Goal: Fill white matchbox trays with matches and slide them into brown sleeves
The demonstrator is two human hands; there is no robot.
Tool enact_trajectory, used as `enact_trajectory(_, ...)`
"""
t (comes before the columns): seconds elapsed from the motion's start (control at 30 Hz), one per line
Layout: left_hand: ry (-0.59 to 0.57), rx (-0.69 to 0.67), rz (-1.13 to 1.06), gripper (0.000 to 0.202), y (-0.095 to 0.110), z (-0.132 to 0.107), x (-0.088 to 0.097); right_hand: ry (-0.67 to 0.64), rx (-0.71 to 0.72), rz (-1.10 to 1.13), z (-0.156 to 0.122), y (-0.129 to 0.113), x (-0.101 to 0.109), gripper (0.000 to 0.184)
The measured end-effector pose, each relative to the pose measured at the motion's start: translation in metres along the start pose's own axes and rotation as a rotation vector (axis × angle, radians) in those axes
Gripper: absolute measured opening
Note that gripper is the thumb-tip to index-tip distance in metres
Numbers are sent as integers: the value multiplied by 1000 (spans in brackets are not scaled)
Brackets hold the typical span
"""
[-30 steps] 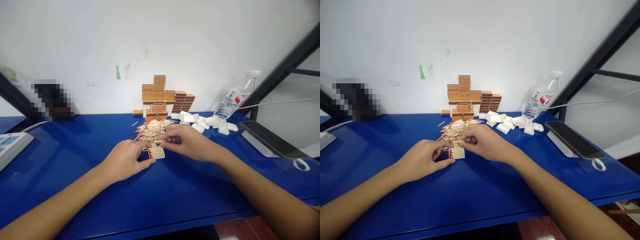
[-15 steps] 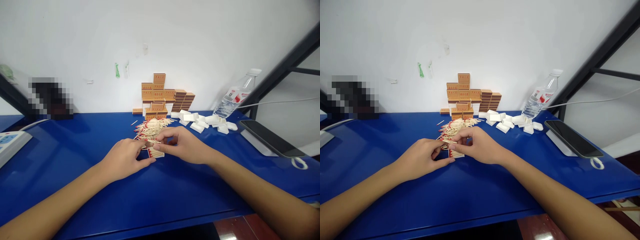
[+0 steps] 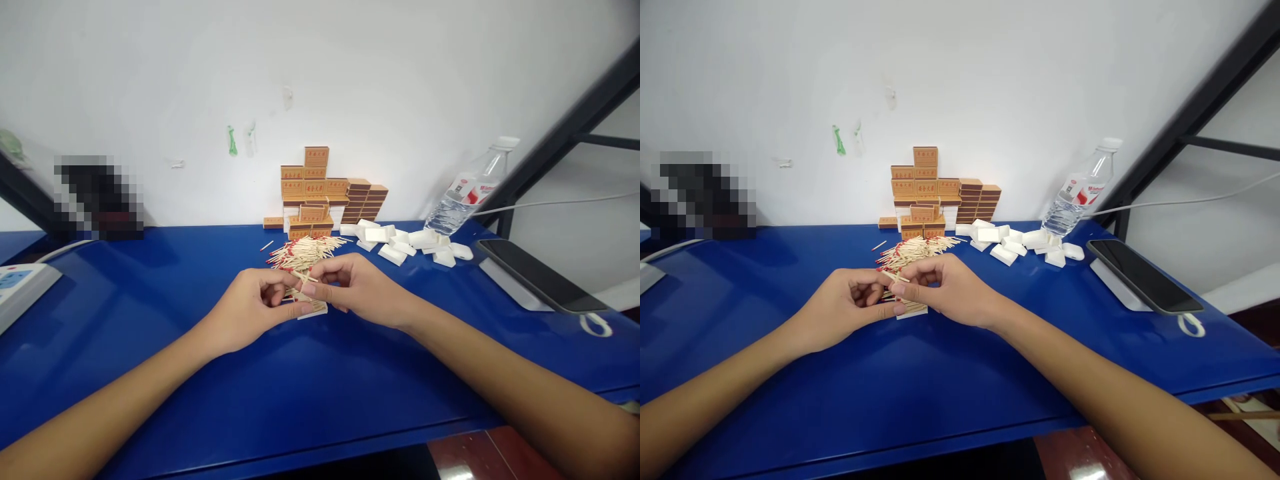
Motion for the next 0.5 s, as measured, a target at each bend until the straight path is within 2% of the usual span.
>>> enact_trajectory(0.1, 32, -101, 249, 39, 1, 0, 4, 31, 37, -158, 0, 2, 6, 29)
enact_trajectory(0.2, -17, -135, 416, 46, 1, 0, 7, 21, 43, -351, -1, 5, 15, 24)
enact_trajectory(0.37, -58, -129, 457, 48, 2, -1, 5, -56, 52, -529, -4, 8, 19, 17)
enact_trajectory(0.5, -67, -135, 462, 39, 3, -2, 4, -39, 108, -609, -5, 8, 17, 16)
Point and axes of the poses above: each hand's wrist, its own z-axis towards the middle knuckle, its own x-axis out of the back of the hand, y = z × x, the point moved 1 cm from there along z, towards the middle knuckle, and after that the axes turned 6 degrees about -x, right-handed, at the moved point
